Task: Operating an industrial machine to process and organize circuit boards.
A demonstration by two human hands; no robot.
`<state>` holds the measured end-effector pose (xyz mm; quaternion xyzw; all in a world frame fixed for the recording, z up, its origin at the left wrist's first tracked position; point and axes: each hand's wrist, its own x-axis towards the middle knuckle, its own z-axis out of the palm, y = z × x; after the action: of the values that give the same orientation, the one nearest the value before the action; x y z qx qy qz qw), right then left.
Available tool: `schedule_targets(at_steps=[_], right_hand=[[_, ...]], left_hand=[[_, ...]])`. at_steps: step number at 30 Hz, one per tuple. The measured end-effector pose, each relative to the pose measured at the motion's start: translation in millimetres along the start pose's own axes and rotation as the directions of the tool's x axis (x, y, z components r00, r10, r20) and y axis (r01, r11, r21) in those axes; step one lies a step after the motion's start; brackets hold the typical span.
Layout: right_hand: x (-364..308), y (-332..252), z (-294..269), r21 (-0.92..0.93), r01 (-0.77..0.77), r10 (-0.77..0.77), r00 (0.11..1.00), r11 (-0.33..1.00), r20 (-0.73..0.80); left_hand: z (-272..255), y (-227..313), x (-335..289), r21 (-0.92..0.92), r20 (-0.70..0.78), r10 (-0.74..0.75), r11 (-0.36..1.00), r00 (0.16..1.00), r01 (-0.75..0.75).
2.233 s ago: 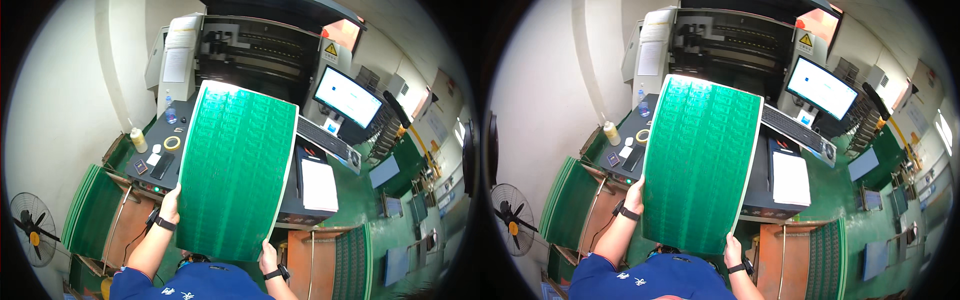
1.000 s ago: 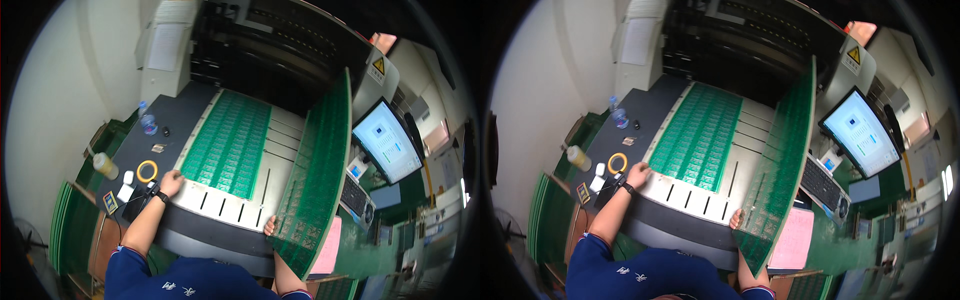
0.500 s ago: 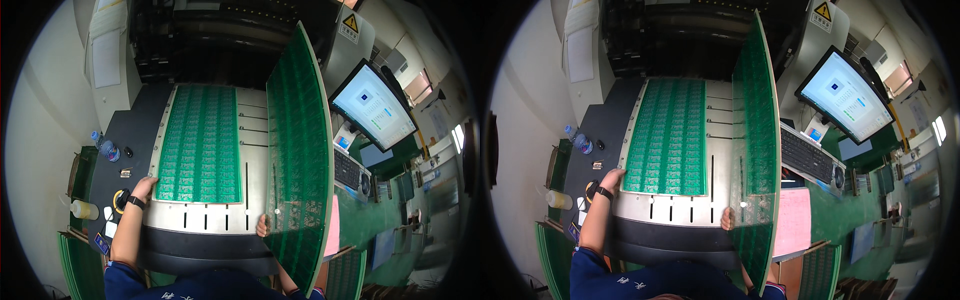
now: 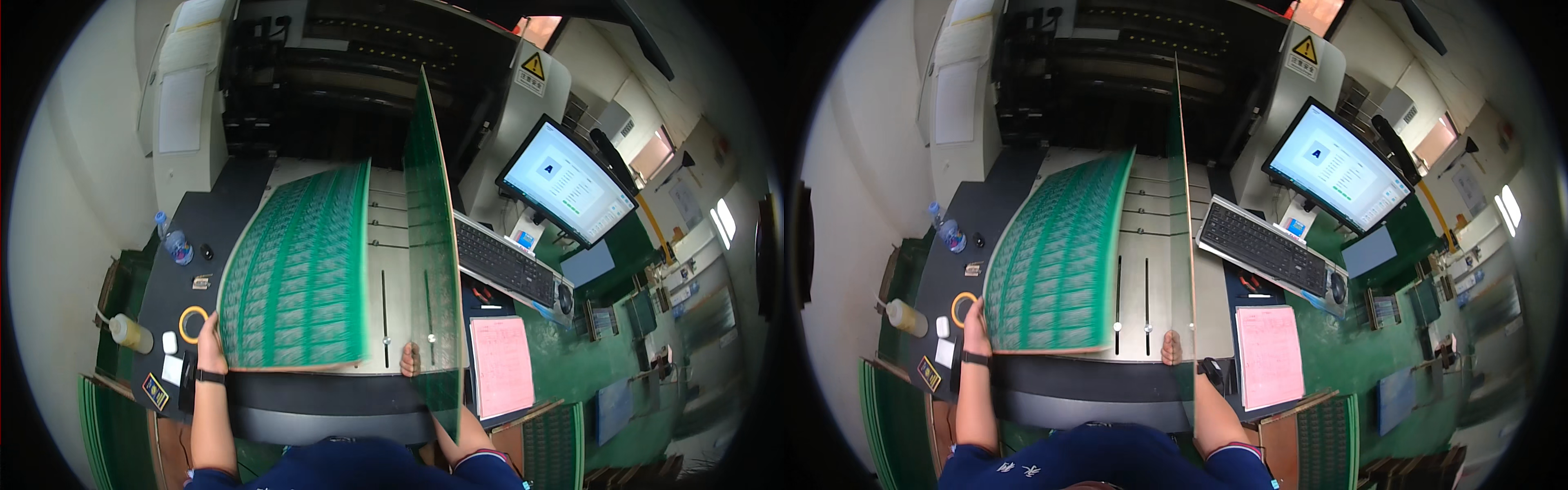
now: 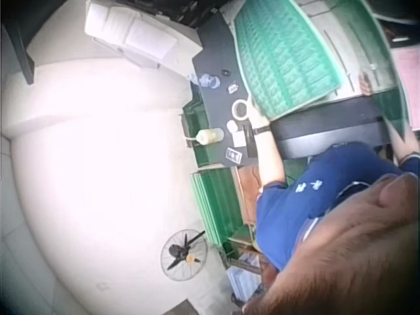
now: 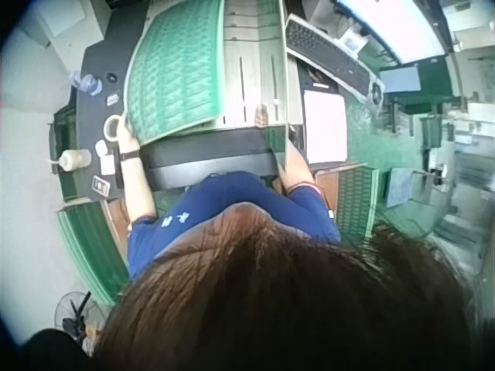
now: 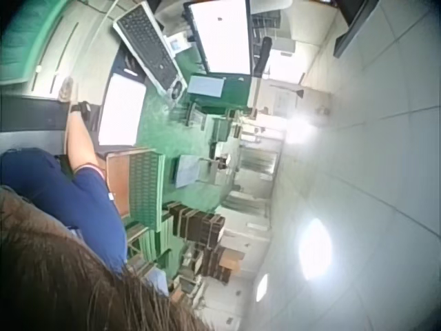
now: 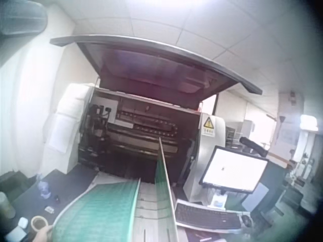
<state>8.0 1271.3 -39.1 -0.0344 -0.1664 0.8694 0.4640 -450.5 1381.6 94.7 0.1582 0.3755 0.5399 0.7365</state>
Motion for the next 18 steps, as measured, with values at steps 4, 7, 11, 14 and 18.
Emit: schedule_targets(at_steps=[4,7,11,14,18], right_hand=[[8,2,5,-0.592,-0.306,-0.460,0.406,0.746,-0.790],[52,28,51,-0.641,-0.162,-0.554,0.375,0.750,-0.743],[75,14,51,-0.699,-0.250,-0.631,0.304,0.670,-0.714],[86,-40,15,-0.775,-0.477,-0.663,0.426,0.414,-0.616],[142,-26,41,-0.675,-0.400,-0.546,0.398,0.620,-0.737]], left_hand=[[-71,-64,-48,0.373,-0.217,0.009,0.925,0.976,0.074],[-151,-87,-86,0.123,0.210,-0.244,0.967,0.947,0.221],[-191,-109,-118,0.069,0.208,-0.265,0.964,0.941,0.257],[-161,-122,-116,-0.002,0.160,-0.181,0.983,0.970,0.183],[-140,-136,-127,-0.103,0.060,-0.049,0.993,0.997,0.055]])
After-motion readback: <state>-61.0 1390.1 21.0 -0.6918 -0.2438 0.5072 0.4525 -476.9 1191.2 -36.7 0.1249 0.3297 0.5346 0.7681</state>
